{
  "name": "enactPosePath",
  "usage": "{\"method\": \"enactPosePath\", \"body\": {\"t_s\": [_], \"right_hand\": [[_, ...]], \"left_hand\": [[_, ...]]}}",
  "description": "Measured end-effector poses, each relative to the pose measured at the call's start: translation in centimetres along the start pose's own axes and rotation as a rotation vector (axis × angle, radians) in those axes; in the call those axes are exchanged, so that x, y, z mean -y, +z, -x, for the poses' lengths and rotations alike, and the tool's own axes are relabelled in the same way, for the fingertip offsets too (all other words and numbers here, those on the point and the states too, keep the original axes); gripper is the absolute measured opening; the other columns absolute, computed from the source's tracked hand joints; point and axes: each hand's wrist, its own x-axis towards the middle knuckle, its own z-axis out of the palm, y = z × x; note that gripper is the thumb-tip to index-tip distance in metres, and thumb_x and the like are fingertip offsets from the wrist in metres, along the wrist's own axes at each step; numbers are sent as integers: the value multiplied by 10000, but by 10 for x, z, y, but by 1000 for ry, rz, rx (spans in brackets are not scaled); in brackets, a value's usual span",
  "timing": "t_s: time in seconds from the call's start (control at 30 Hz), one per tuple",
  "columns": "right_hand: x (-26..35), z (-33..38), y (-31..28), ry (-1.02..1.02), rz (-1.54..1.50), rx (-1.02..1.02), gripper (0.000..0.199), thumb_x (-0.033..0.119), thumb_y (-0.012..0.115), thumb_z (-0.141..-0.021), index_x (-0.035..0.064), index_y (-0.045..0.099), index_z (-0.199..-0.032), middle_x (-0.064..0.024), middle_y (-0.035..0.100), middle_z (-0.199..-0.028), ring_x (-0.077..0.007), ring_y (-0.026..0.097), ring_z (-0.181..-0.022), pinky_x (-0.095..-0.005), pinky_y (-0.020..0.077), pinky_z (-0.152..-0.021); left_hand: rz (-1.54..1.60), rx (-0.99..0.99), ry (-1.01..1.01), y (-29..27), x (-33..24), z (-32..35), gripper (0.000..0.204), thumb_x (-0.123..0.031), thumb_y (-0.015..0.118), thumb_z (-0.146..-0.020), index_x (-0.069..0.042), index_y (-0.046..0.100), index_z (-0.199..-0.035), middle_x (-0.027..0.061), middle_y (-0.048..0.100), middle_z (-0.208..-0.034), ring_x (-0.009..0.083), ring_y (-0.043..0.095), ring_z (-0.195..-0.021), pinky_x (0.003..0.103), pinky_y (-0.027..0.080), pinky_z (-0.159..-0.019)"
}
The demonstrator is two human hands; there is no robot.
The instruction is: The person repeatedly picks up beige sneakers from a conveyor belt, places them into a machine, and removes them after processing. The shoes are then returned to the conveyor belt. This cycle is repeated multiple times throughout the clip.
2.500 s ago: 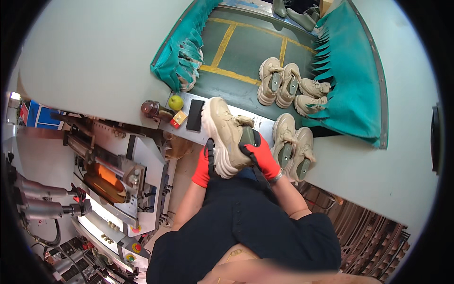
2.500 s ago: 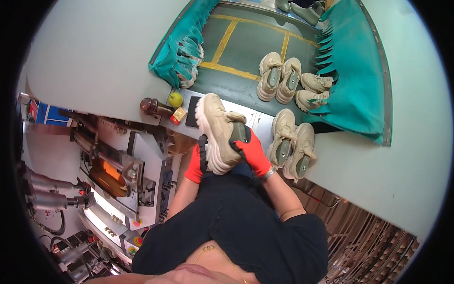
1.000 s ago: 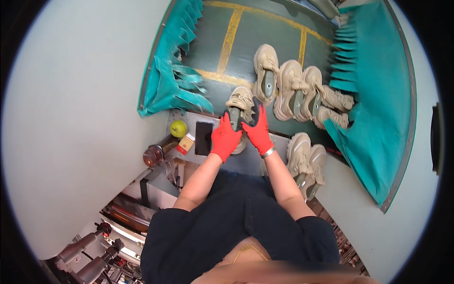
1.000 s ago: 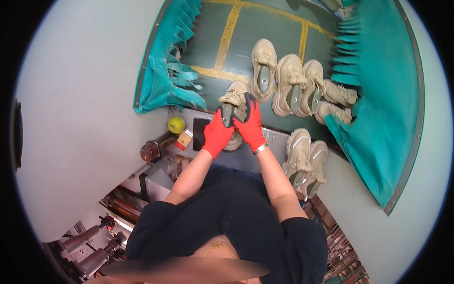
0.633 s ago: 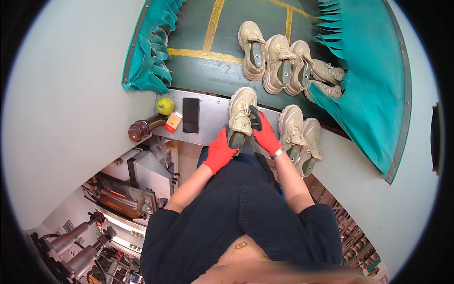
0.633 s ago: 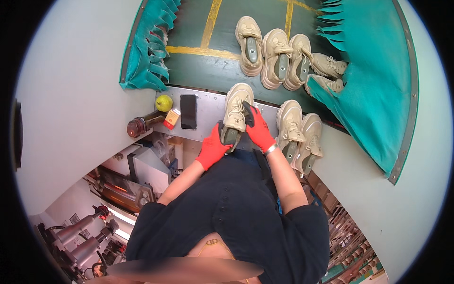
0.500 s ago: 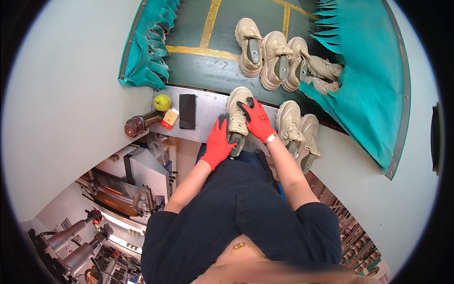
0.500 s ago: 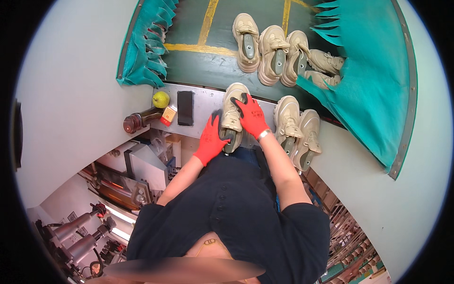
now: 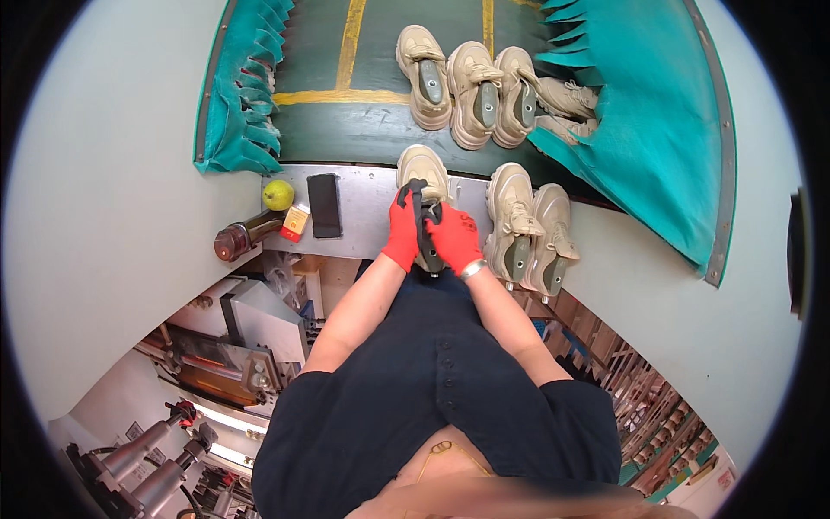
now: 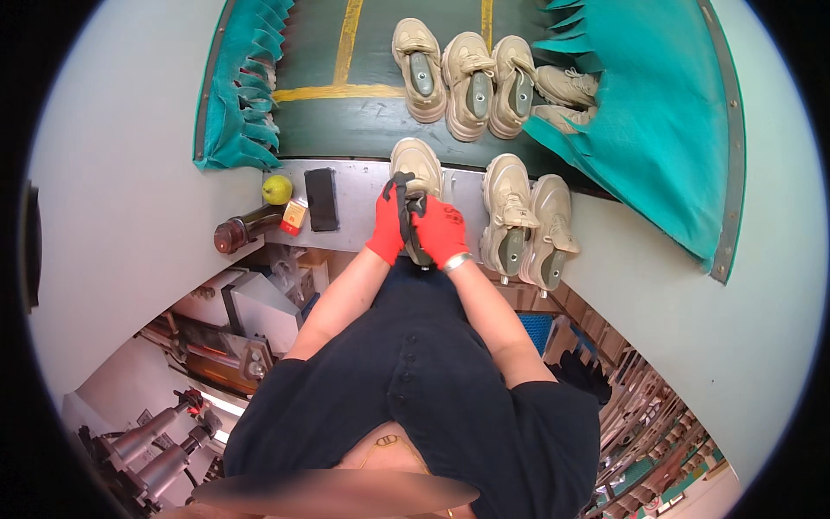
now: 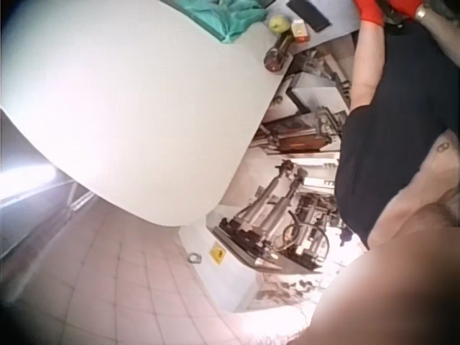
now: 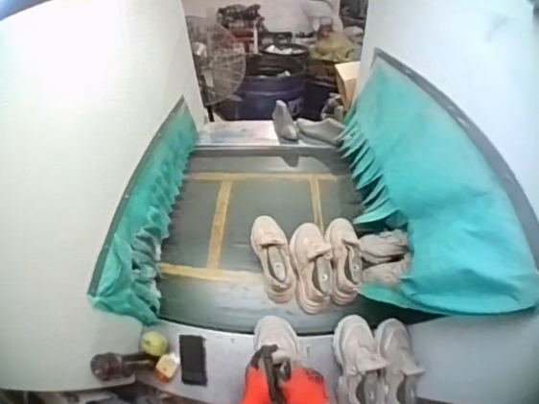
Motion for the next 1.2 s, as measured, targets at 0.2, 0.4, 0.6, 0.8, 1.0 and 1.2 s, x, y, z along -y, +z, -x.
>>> {"method": "enactPosePath", "body": {"t_s": [0.2,0.4,0.6,0.8,1.0,1.2], "right_hand": [[17,25,-7,-58,147,146,294,309,686,-925,76,637,-1098,-185,747,-995,-425,716,-930,-537,554,-804],[-14,58,-28,-226,90,14,654,299,753,-878,78,534,-1454,-219,605,-1353,-395,569,-1267,-483,503,-999],[-20,46,39,-177,-83,-32,1020,285,843,-806,81,272,-1626,-378,250,-1609,-535,310,-1475,-528,336,-1220],[-36,39,49,-224,-317,-73,909,178,766,-801,45,333,-1588,-257,448,-1538,-449,447,-1430,-471,391,-1178],[-51,13,15,-190,-677,-39,700,-21,708,-768,-2,465,-1423,-147,579,-1281,-238,578,-1075,-350,517,-915],[39,88,-20,-396,-815,129,607,-18,561,-834,-41,478,-1435,-93,634,-1021,-156,595,-824,-266,503,-697]], "left_hand": [[-912,389,518,-34,3,-5,316,-212,529,-1052,-128,703,-1303,186,632,-1406,410,545,-1311,467,441,-1118],[-926,470,339,-47,-7,25,457,-77,600,-995,-107,638,-1449,155,423,-1640,332,384,-1512,432,326,-1242],[-367,137,220,-68,9,66,551,-12,646,-966,-36,543,-1507,111,552,-1548,227,517,-1406,352,406,-1172],[-159,-94,153,-117,-15,159,466,-43,609,-1026,-35,551,-1488,-22,618,-953,57,517,-740,224,427,-624],[-141,-182,413,-163,32,214,407,-70,620,-1046,-16,600,-1449,76,659,-1373,144,602,-1230,303,498,-1059],[-35,-170,335,-166,-34,289,392,-61,640,-1029,-16,627,-1419,46,697,-1313,117,603,-1208,300,488,-1062]]}}
